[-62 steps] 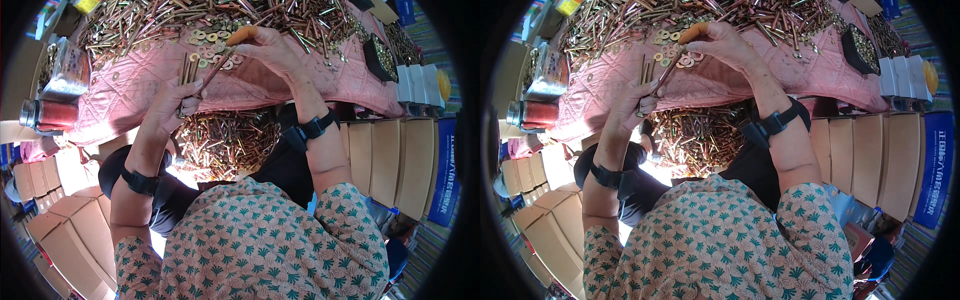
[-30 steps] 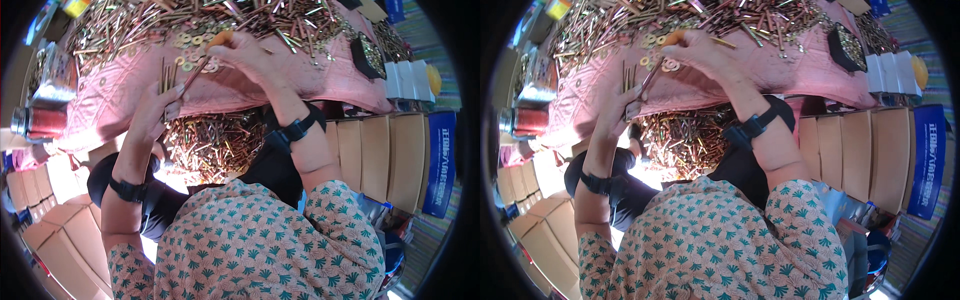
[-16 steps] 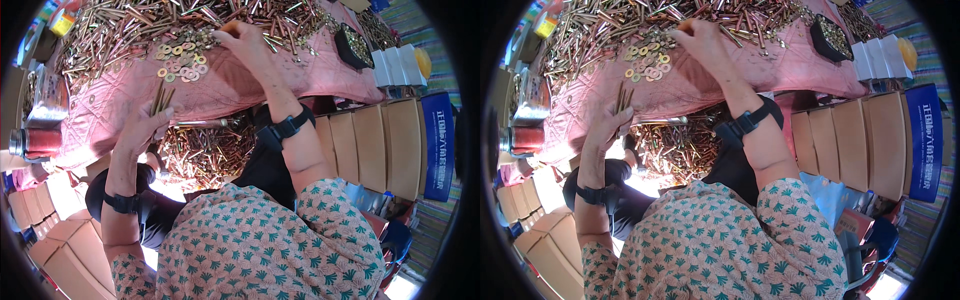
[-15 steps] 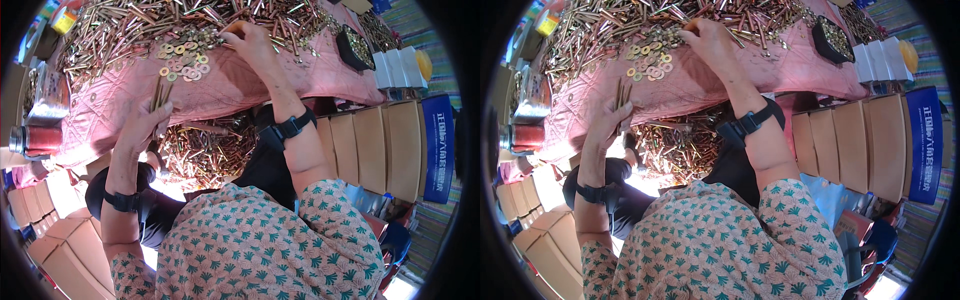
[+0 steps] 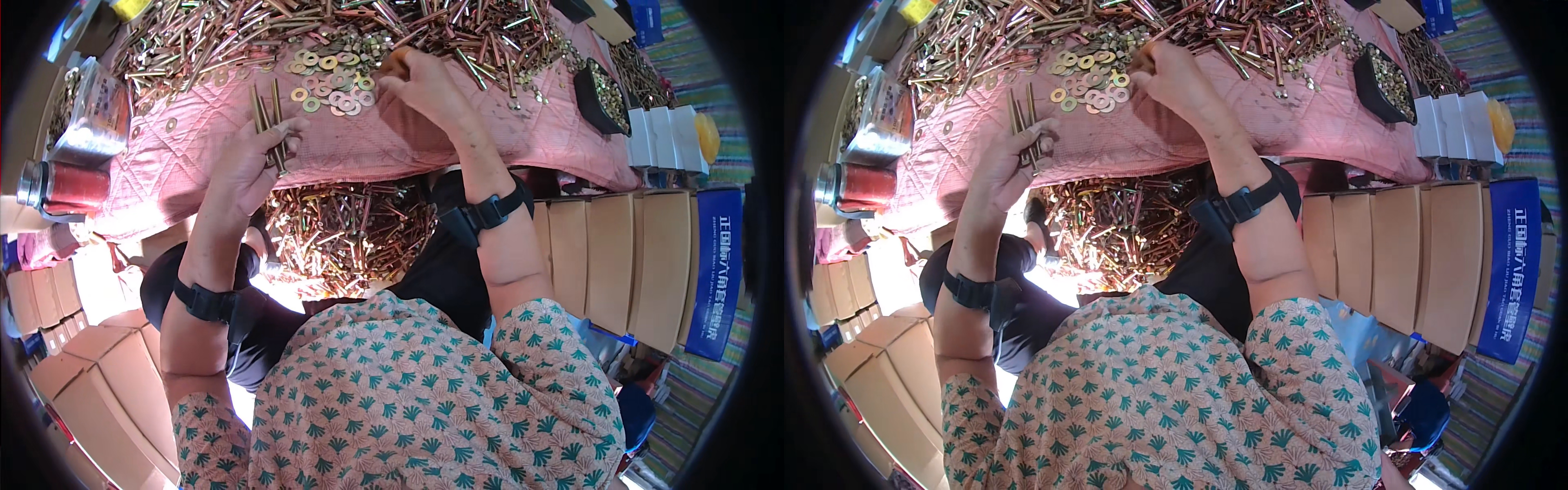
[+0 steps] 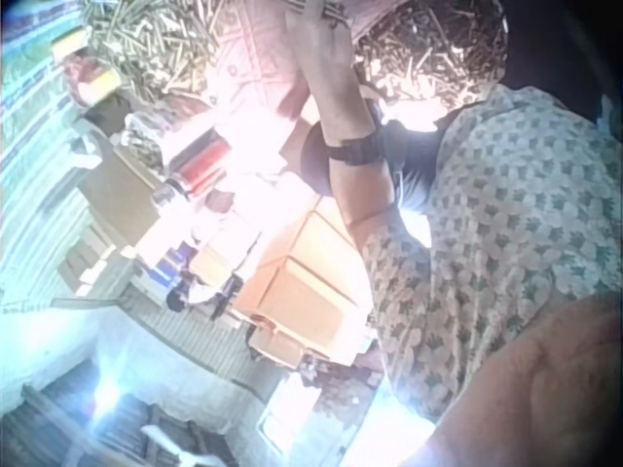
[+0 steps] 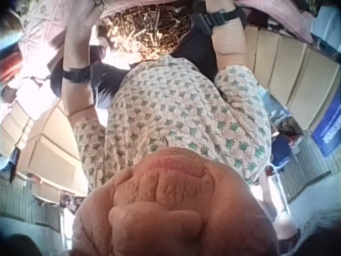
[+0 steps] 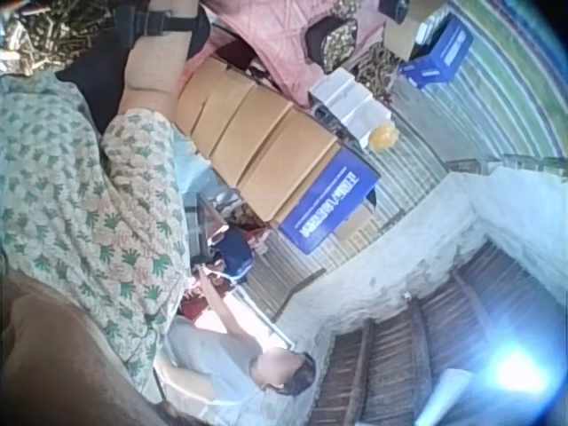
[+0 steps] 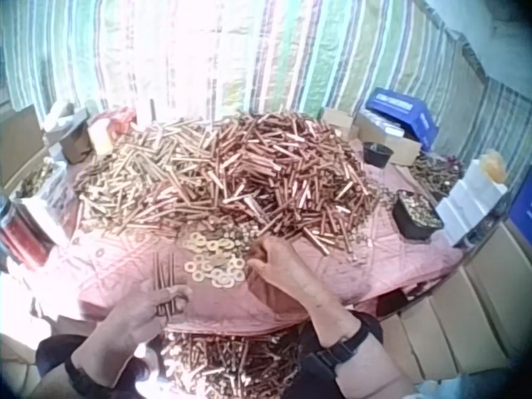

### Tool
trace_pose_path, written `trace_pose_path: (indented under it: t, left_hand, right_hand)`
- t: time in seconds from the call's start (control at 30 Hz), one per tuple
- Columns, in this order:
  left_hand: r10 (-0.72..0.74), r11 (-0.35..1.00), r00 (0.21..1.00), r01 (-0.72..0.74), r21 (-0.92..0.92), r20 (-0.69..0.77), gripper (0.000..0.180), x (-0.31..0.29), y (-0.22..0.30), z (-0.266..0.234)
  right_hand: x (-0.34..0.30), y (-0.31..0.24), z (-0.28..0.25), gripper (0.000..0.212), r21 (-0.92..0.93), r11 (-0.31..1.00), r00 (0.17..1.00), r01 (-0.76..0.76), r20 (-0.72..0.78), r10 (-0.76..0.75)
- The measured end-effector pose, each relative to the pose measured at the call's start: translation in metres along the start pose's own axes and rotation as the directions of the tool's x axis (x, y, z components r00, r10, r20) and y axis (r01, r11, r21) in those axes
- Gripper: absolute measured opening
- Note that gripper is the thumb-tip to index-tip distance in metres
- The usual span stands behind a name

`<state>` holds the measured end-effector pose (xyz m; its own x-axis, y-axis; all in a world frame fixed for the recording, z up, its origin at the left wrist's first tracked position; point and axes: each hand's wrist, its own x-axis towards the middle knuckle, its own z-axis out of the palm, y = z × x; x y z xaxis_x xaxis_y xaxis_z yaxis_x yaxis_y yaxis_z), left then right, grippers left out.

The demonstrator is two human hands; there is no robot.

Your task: Assemble metal bolts, washers, and other hardware components.

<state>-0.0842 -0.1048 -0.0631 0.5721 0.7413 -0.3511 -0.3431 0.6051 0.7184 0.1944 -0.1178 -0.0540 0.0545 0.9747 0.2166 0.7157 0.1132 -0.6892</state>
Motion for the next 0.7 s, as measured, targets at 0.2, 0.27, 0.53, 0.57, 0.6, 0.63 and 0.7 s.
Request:
trace_pose_path:
  t: [0.2, 0.27, 0.53, 0.57, 0.6, 0.63, 0.7]
  left_hand:
    - [-0.060, 0.985, 0.997, 0.052, 0.162, 0.044, 0.031, -0.009, 0.008, 0.021]
    - [-0.034, 0.971, 0.999, 0.027, 0.236, 0.027, 0.028, -0.012, 0.007, 0.024]
    - [0.002, 0.964, 1.000, 0.002, 0.266, -0.016, 0.028, -0.003, -0.012, 0.021]
    - [0.034, 0.940, 0.999, -0.025, 0.341, -0.020, 0.028, -0.002, -0.014, 0.023]
    - [0.024, 0.938, 0.999, -0.011, 0.346, -0.033, 0.027, -0.004, -0.014, 0.027]
    - [0.026, 0.938, 0.999, -0.013, 0.346, -0.033, 0.027, -0.005, -0.013, 0.031]
    - [0.007, 0.933, 1.000, 0.002, 0.359, -0.023, 0.026, -0.008, -0.013, 0.036]
  right_hand:
    - [-0.006, -0.006, 0.017, 0.029, -0.106, 0.986, 0.984, 0.131, 0.139, -0.116]
    - [-0.005, -0.008, 0.018, 0.029, -0.111, 0.981, 0.978, 0.159, 0.151, -0.141]
    - [-0.001, -0.014, 0.014, 0.021, 0.280, 0.954, 0.994, -0.105, 0.031, 0.101]
    - [-0.001, -0.012, 0.016, 0.021, 0.280, 0.955, 0.995, -0.101, 0.029, 0.097]
    - [-0.002, -0.015, 0.020, 0.019, 0.502, 0.855, 0.991, -0.128, 0.040, 0.124]
    - [-0.003, -0.018, 0.023, 0.018, 0.694, 0.704, 0.987, -0.147, 0.058, 0.149]
    - [-0.005, -0.026, 0.029, 0.018, 0.734, 0.666, 0.988, -0.136, 0.052, 0.143]
